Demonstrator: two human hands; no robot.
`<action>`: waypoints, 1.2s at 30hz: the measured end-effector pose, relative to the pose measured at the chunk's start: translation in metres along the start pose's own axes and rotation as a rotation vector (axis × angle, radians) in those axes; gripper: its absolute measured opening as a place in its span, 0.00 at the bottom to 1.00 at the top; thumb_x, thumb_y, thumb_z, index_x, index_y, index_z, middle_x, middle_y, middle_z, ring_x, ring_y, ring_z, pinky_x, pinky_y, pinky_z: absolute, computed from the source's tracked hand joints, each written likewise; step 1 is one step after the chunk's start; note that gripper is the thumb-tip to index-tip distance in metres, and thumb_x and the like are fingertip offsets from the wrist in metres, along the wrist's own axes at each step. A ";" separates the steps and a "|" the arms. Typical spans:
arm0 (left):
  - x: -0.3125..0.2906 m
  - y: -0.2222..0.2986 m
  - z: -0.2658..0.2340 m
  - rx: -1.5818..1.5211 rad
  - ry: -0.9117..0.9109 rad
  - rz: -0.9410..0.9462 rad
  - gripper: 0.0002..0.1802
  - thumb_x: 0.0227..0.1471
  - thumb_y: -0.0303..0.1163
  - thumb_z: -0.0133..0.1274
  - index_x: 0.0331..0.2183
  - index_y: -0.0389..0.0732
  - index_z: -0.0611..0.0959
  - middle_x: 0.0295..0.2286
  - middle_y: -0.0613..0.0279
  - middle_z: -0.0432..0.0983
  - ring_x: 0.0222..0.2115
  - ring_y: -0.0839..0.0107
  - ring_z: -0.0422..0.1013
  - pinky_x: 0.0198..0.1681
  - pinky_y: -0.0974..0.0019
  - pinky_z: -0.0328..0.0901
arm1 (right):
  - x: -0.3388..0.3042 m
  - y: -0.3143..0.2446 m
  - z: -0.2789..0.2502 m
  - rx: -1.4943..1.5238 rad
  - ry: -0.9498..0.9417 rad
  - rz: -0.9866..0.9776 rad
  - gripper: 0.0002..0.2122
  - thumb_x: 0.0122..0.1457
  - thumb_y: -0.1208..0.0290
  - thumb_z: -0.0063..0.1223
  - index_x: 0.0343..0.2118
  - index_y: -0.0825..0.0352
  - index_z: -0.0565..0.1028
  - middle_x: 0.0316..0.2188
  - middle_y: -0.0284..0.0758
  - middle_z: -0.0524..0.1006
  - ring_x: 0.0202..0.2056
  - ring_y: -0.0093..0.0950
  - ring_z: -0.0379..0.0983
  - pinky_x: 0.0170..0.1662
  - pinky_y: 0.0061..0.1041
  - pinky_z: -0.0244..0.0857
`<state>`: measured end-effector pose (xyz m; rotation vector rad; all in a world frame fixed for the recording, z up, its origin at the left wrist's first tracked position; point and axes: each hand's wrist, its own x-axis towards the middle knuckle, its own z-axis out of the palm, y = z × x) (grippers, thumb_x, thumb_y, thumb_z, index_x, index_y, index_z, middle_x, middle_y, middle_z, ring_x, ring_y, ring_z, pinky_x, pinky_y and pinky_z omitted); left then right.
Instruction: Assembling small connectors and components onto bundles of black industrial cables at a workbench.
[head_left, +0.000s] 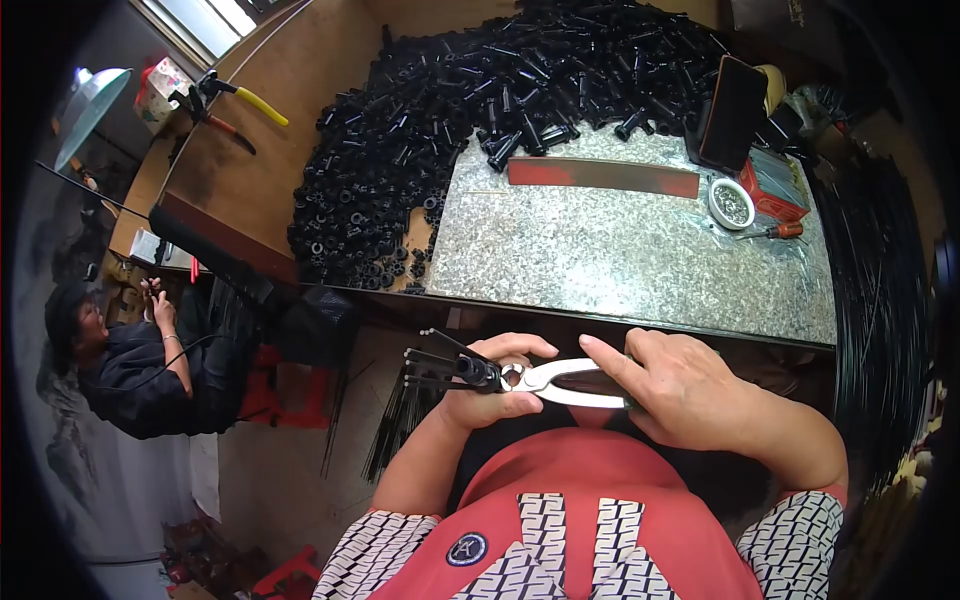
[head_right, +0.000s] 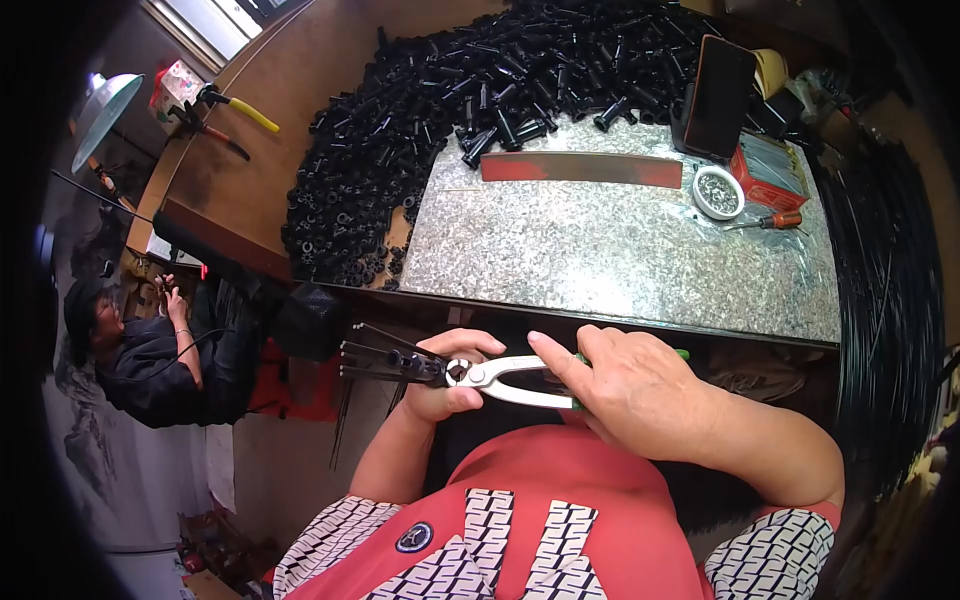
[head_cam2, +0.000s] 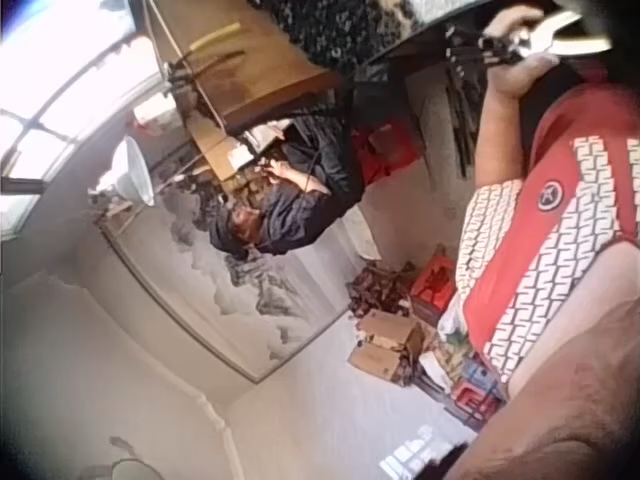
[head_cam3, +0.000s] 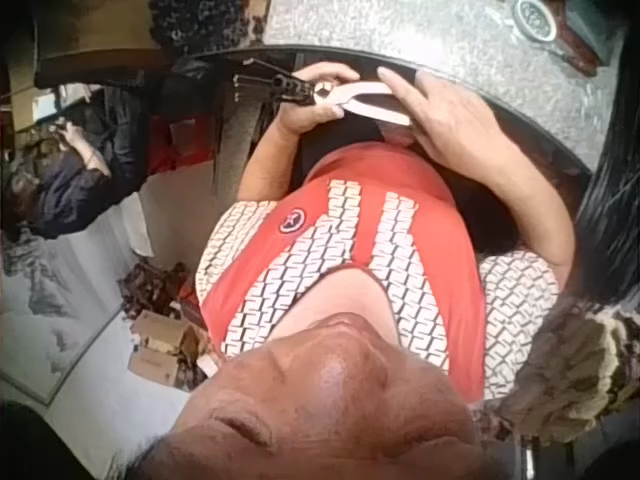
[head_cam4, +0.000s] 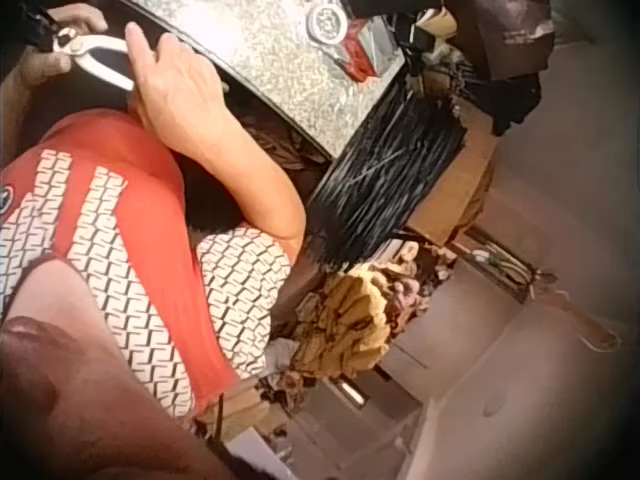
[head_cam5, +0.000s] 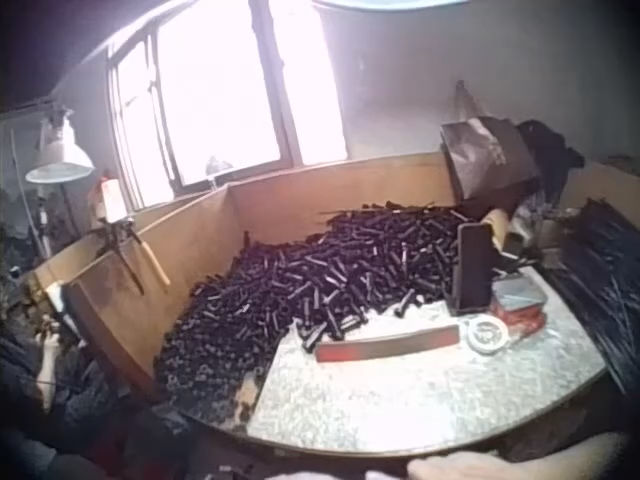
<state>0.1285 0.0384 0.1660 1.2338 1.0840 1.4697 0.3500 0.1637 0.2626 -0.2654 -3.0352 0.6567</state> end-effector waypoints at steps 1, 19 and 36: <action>0.001 0.000 -0.001 -0.017 0.023 0.042 0.40 0.34 0.49 0.71 0.43 0.28 0.76 0.21 0.67 0.74 0.21 0.84 0.67 0.23 0.79 0.58 | 0.001 0.001 0.001 0.016 0.032 -0.005 0.35 0.43 0.75 0.60 0.58 0.69 0.61 0.29 0.41 0.68 0.28 0.38 0.69 0.30 0.34 0.63; 0.005 0.000 0.003 0.103 -0.108 0.098 0.18 0.37 0.29 0.66 0.34 0.36 0.80 0.21 0.67 0.74 0.20 0.85 0.66 0.25 0.78 0.58 | -0.009 -0.001 -0.003 -0.262 0.042 -0.081 0.26 0.52 0.71 0.52 0.56 0.69 0.65 0.25 0.36 0.66 0.24 0.29 0.68 0.24 0.27 0.64; 0.005 -0.005 -0.032 -0.361 0.241 0.234 0.49 0.43 0.73 0.39 0.46 0.34 0.69 0.10 0.74 0.54 0.09 0.82 0.50 0.17 0.74 0.51 | -0.019 0.054 0.003 -0.231 0.114 0.323 0.32 0.47 0.66 0.62 0.56 0.66 0.63 0.32 0.41 0.69 0.32 0.40 0.71 0.33 0.36 0.66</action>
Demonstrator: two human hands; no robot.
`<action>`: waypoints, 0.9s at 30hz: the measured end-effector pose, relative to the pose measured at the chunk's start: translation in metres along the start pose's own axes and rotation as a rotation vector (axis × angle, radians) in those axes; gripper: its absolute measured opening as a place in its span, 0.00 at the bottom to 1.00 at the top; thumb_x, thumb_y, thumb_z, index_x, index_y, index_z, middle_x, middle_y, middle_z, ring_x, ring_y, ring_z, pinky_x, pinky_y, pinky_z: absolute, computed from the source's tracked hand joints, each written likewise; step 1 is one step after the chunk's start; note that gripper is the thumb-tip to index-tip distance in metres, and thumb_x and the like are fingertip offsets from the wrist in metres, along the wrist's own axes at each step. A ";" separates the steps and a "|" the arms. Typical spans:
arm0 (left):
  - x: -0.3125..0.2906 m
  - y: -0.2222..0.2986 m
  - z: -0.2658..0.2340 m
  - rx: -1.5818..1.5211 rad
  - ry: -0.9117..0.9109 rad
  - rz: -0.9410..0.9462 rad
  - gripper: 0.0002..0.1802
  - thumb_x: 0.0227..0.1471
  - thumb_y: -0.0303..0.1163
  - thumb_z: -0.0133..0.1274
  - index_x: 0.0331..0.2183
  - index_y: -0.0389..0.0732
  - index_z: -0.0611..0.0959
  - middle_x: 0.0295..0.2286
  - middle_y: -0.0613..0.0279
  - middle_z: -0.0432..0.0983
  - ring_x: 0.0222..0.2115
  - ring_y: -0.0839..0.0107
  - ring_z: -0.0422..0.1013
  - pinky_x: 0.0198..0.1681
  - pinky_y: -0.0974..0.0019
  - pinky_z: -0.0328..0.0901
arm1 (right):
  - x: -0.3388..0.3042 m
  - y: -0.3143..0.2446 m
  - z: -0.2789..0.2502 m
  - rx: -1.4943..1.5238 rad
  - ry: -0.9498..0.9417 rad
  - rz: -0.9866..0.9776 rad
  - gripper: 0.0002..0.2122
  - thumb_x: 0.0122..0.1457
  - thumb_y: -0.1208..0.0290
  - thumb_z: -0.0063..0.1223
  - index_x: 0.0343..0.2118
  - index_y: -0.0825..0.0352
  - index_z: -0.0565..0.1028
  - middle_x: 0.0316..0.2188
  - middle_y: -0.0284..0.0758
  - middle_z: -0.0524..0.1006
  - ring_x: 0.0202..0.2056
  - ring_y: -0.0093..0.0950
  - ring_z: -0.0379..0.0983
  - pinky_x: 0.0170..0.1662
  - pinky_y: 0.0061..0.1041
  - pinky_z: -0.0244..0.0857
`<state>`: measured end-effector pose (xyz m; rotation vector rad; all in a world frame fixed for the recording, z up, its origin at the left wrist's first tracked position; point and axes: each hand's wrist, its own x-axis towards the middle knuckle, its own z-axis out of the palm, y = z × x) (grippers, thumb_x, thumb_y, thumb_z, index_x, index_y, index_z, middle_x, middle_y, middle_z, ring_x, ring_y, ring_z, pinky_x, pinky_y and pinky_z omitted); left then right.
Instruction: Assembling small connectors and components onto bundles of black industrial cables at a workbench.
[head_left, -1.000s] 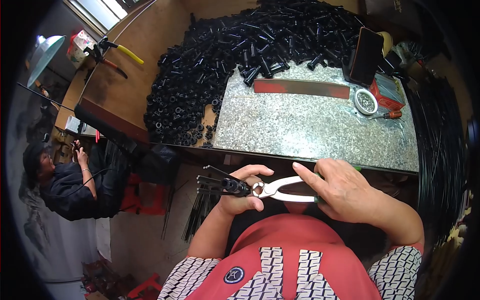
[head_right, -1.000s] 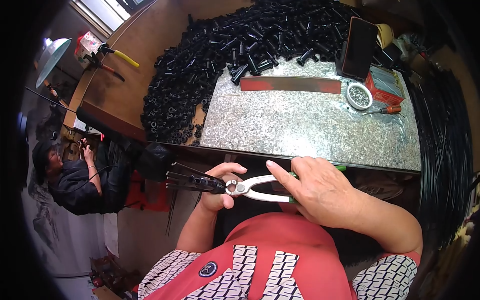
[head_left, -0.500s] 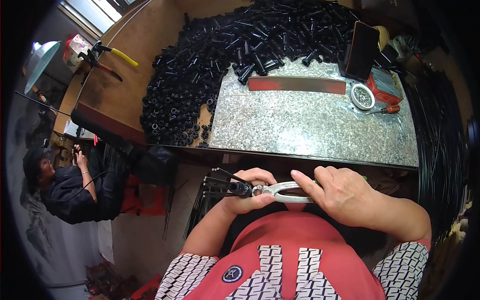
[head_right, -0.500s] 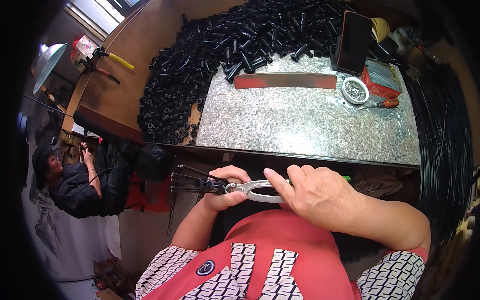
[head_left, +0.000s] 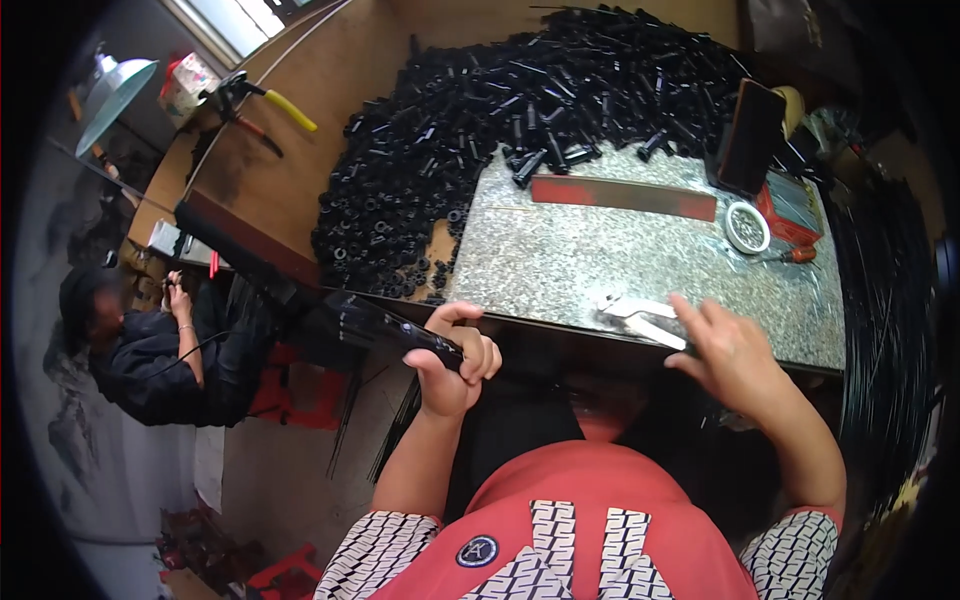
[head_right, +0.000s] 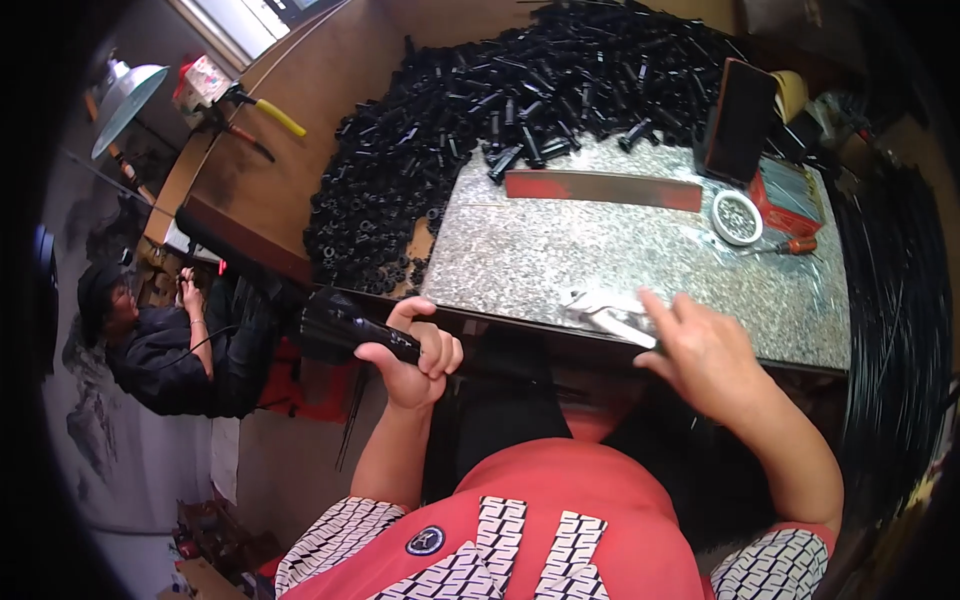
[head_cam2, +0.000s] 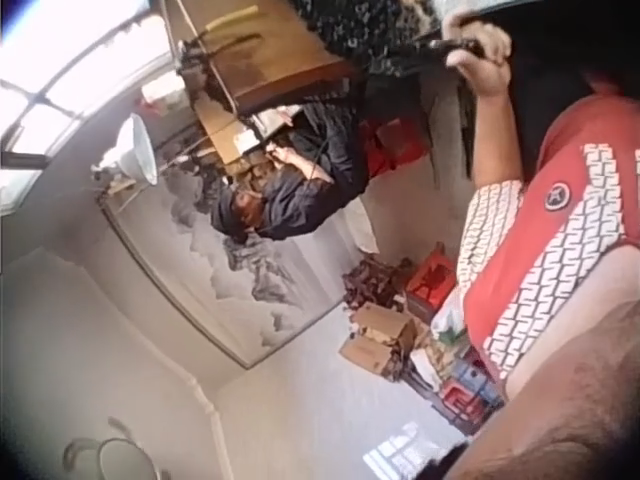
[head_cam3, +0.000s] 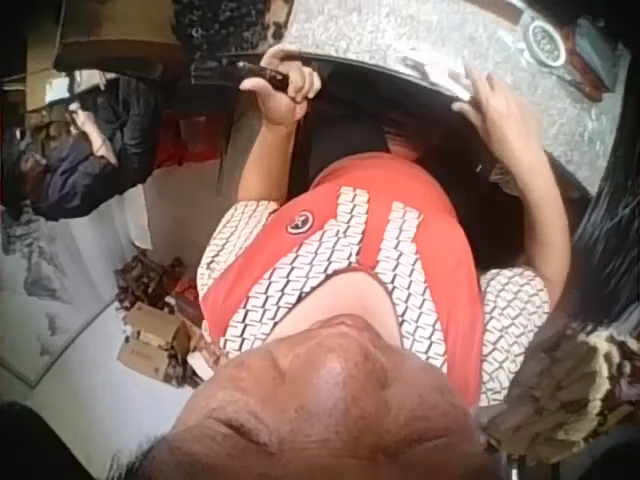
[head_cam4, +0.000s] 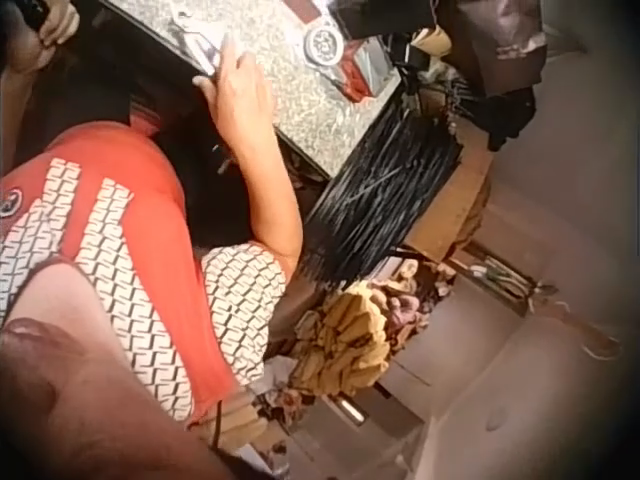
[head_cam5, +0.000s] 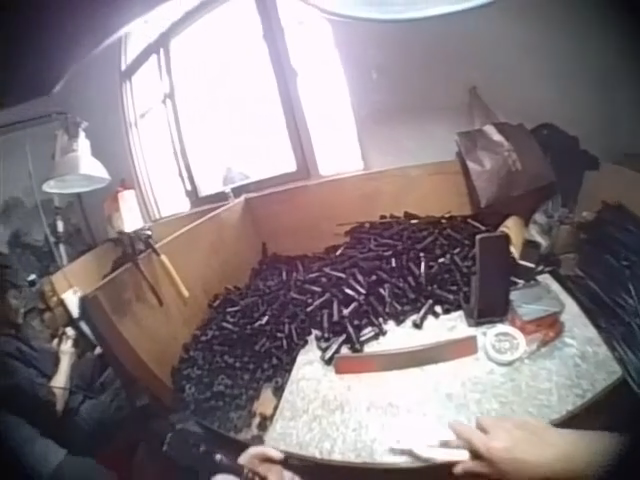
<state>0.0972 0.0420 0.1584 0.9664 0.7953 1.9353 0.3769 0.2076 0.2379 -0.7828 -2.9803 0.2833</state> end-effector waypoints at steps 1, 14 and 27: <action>0.004 0.005 -0.004 -0.040 0.009 0.024 0.50 0.43 0.74 0.36 0.46 0.35 0.69 0.09 0.74 0.53 0.09 0.82 0.50 0.16 0.73 0.51 | -0.001 0.008 0.005 -0.043 0.046 0.055 0.32 0.48 0.64 0.63 0.56 0.66 0.63 0.32 0.42 0.69 0.31 0.40 0.71 0.32 0.37 0.65; 0.024 0.015 0.008 -0.607 0.556 -0.057 0.40 0.46 0.74 0.37 0.28 0.45 0.78 0.09 0.76 0.48 0.10 0.81 0.45 0.17 0.75 0.48 | -0.025 -0.060 0.074 1.130 -0.391 -0.196 0.32 0.51 0.69 0.63 0.59 0.65 0.61 0.42 0.39 0.70 0.32 0.25 0.69 0.36 0.23 0.67; -0.040 -0.046 0.067 -0.160 -0.597 -0.895 0.47 0.54 0.67 0.27 0.44 0.30 0.75 0.38 0.49 0.77 0.38 0.66 0.74 0.45 0.65 0.67 | -0.016 -0.027 -0.060 0.844 0.339 -0.061 0.06 0.40 0.73 0.56 0.23 0.69 0.77 0.25 0.39 0.76 0.27 0.28 0.72 0.31 0.27 0.66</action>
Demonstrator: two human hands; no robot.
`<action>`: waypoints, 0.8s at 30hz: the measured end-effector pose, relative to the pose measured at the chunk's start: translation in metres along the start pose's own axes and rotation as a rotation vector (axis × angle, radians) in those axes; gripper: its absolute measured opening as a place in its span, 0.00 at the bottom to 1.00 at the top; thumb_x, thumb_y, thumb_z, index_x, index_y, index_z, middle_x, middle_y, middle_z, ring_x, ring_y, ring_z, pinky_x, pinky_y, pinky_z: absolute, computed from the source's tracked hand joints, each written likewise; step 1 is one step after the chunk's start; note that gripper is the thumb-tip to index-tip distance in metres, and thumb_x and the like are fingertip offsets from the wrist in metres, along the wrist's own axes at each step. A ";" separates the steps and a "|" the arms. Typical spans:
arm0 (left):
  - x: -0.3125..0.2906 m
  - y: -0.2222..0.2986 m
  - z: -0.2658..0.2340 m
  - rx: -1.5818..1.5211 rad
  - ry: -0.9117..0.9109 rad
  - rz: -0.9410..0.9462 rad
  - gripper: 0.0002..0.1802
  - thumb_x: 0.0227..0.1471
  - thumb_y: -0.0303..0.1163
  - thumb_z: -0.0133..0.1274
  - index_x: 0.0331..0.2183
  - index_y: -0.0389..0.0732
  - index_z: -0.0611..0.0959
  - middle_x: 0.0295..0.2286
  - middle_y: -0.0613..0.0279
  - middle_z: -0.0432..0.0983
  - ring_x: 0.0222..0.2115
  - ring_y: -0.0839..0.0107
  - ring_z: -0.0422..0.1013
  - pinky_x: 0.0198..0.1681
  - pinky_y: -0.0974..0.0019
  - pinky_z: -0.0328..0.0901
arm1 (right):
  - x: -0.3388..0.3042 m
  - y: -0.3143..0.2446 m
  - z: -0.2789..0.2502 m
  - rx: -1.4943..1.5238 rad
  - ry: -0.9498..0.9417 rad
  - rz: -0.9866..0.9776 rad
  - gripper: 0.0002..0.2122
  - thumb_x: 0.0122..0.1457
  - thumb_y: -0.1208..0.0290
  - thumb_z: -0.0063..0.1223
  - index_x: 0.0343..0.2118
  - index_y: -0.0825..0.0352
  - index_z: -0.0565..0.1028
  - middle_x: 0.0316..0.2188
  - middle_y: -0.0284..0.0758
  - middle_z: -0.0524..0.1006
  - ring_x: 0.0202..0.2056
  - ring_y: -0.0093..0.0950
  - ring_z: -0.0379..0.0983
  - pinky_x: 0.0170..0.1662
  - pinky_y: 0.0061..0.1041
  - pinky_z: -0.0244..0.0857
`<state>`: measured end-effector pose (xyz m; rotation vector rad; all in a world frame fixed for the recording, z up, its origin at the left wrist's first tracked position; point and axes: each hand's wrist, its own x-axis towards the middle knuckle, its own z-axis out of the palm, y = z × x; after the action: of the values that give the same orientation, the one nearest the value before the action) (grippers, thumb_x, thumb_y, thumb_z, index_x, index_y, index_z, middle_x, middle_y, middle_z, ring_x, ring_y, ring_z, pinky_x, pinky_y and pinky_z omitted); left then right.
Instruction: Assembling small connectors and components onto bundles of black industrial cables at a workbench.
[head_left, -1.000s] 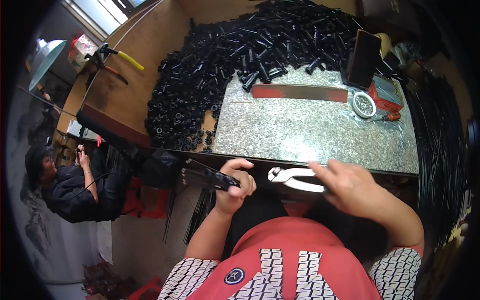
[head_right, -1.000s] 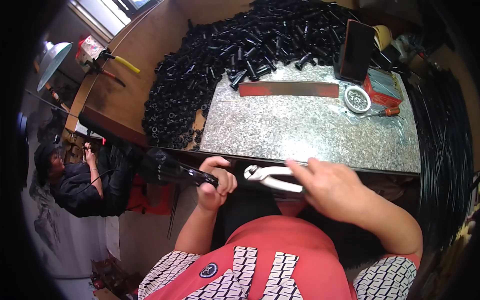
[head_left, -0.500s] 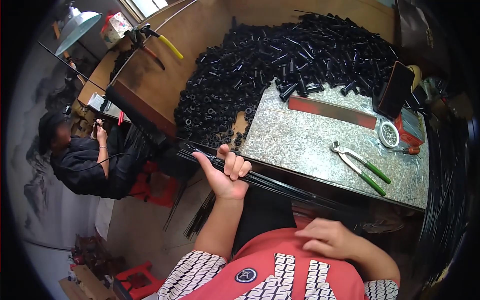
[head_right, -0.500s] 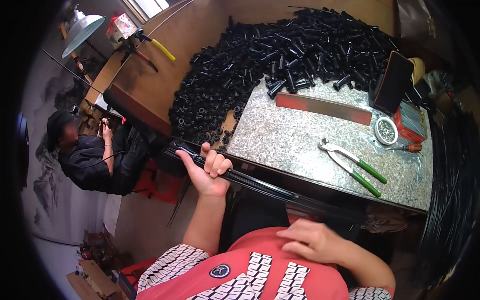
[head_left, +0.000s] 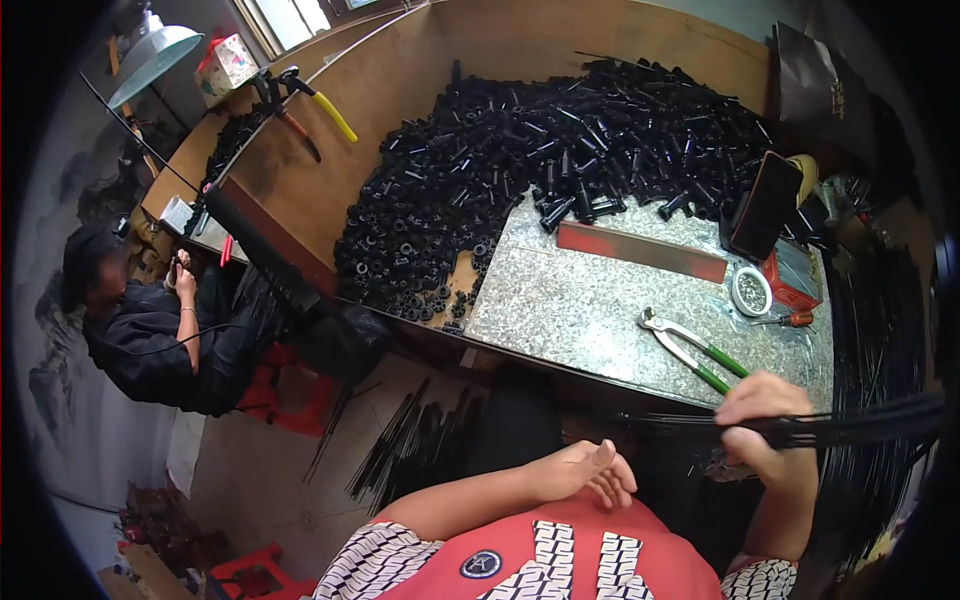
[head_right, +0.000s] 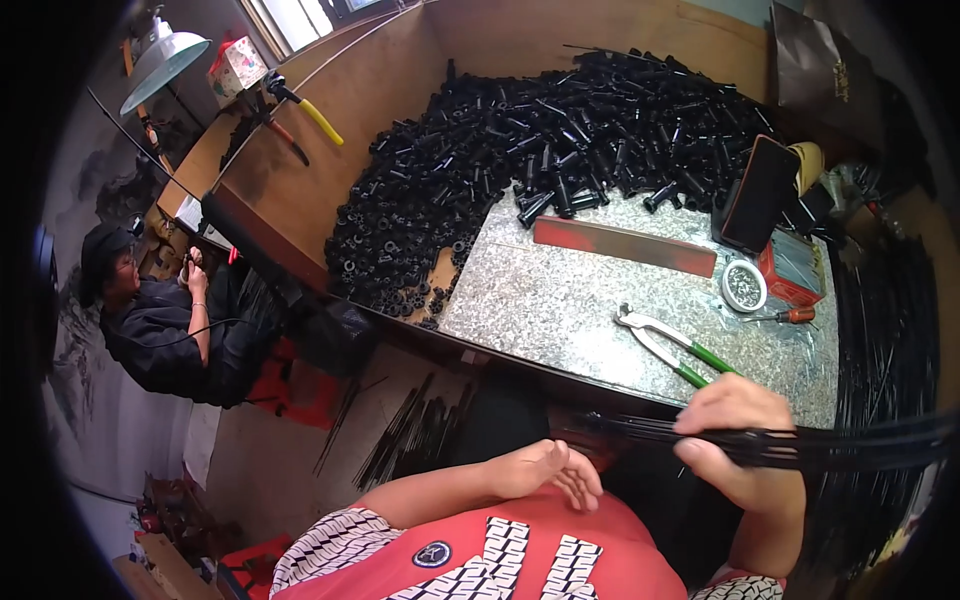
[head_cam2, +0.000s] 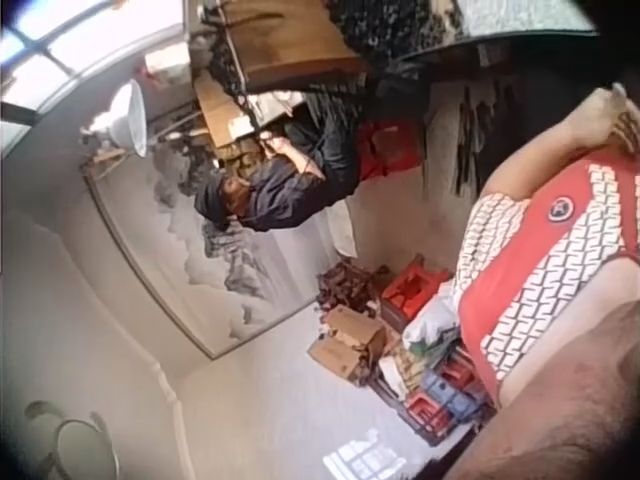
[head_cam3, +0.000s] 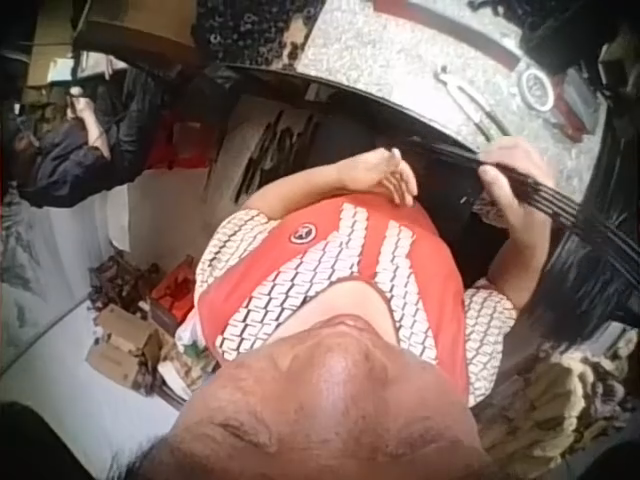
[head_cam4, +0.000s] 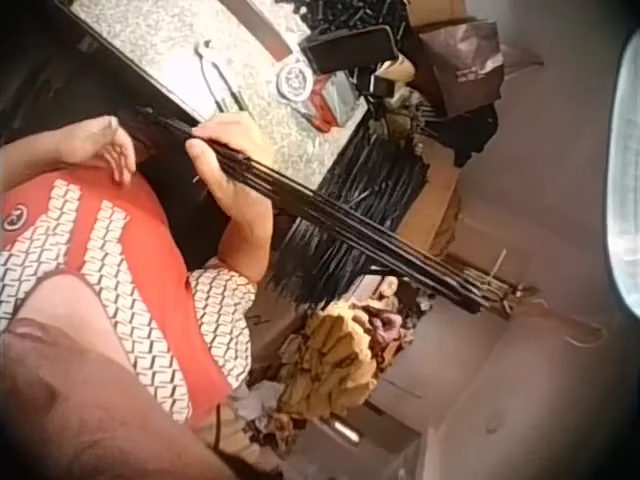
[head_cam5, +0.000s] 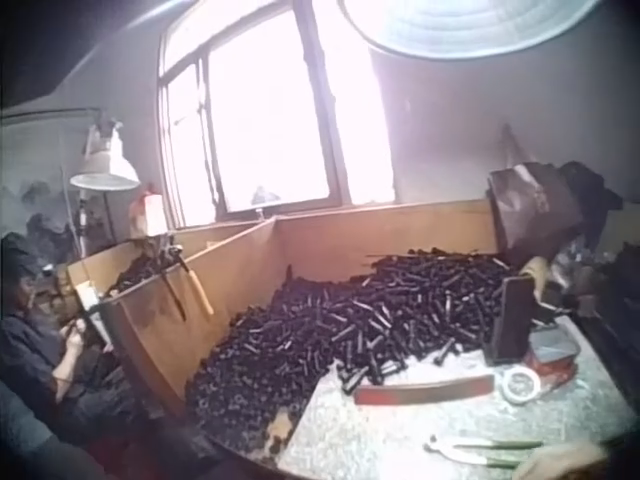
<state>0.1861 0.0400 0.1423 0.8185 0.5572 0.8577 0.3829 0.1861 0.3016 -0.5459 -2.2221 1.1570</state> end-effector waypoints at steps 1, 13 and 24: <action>-0.001 0.007 0.002 0.100 0.079 0.087 0.44 0.56 0.66 0.28 0.42 0.30 0.76 0.35 0.52 0.77 0.36 0.68 0.74 0.43 0.66 0.67 | 0.002 0.011 0.008 -0.046 -0.049 -0.017 0.05 0.41 0.74 0.58 0.23 0.69 0.77 0.23 0.37 0.76 0.26 0.29 0.72 0.32 0.27 0.67; 0.009 0.138 0.033 0.413 0.564 0.831 0.32 0.52 0.34 0.58 0.54 0.37 0.61 0.41 0.57 0.69 0.43 0.73 0.68 0.49 0.69 0.63 | -0.013 0.099 0.112 0.092 -0.627 0.518 0.11 0.54 0.65 0.58 0.31 0.70 0.75 0.24 0.39 0.78 0.20 0.27 0.76 0.26 0.26 0.71; 0.026 0.171 0.039 0.296 0.264 0.644 0.04 0.52 0.20 0.55 0.32 0.33 0.78 0.29 0.64 0.75 0.30 0.80 0.71 0.34 0.76 0.67 | 0.014 0.050 0.061 0.045 -0.641 0.137 0.22 0.46 0.58 0.66 0.41 0.67 0.74 0.33 0.37 0.75 0.37 0.32 0.73 0.40 0.32 0.67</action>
<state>0.1538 0.1136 0.3008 1.1932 0.6733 1.5122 0.3373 0.1847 0.2357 -0.3386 -2.7078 1.6226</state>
